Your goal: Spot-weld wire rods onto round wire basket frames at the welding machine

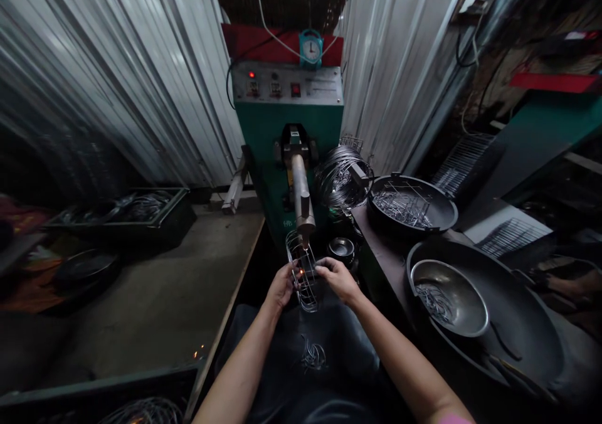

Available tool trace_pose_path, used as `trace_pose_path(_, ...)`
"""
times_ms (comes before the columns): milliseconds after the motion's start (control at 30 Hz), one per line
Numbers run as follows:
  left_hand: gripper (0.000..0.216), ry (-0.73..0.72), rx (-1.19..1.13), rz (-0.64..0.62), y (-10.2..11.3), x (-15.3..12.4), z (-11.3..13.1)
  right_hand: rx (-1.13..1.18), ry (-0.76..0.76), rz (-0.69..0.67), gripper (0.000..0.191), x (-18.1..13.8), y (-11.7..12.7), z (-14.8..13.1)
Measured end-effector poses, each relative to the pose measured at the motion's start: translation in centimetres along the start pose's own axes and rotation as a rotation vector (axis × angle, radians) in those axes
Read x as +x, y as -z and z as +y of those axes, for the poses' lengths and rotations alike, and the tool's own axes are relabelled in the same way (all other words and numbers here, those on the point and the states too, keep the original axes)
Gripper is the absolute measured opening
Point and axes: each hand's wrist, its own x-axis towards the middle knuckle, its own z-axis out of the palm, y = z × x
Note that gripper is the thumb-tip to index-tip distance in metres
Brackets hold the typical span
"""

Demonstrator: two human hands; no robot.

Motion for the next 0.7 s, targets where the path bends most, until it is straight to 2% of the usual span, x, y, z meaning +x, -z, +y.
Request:
trace_pose_path(200,0.031,0.088,0.007,0.053,-0.6,0.8,0.9,-0.028,0.017,0.006,0.018,2.1,-0.6,-0.7)
trace_pose_path(300,0.034,0.090,0.030,0.032,-0.3,0.7,0.7,-0.028,0.004,0.025,0.020,1.4,-0.2,-0.4)
trace_pose_path(367,0.040,0.022,0.094,0.011,0.7,0.3,0.1,-0.022,-0.031,0.007,0.024,0.1,0.5,0.1)
trace_pose_path(400,0.043,-0.059,0.166,0.014,1.4,0.1,-0.3,-0.020,-0.052,-0.018,0.026,-0.6,0.9,0.5)
trace_pose_path(467,0.050,-0.324,0.422,0.026,3.0,-0.3,-1.2,-0.026,-0.081,-0.074,0.026,-2.0,1.7,1.4)
trace_pose_path(533,0.060,-0.648,0.797,-0.014,4.4,-0.6,-2.2,-0.050,-0.080,-0.102,0.021,-3.0,2.3,2.4)
trace_pose_path(600,0.065,-0.901,1.158,-0.089,5.1,-0.6,-3.0,-0.080,-0.047,-0.097,0.018,-3.5,2.6,3.2)
trace_pose_path(633,0.063,-0.988,1.291,-0.103,5.2,-0.4,-3.3,-0.093,-0.026,-0.093,0.017,-3.6,2.6,3.4)
trace_pose_path(700,0.056,-1.101,1.449,-0.033,5.2,0.0,-3.8,-0.110,0.012,-0.088,0.015,-3.6,2.4,3.7)
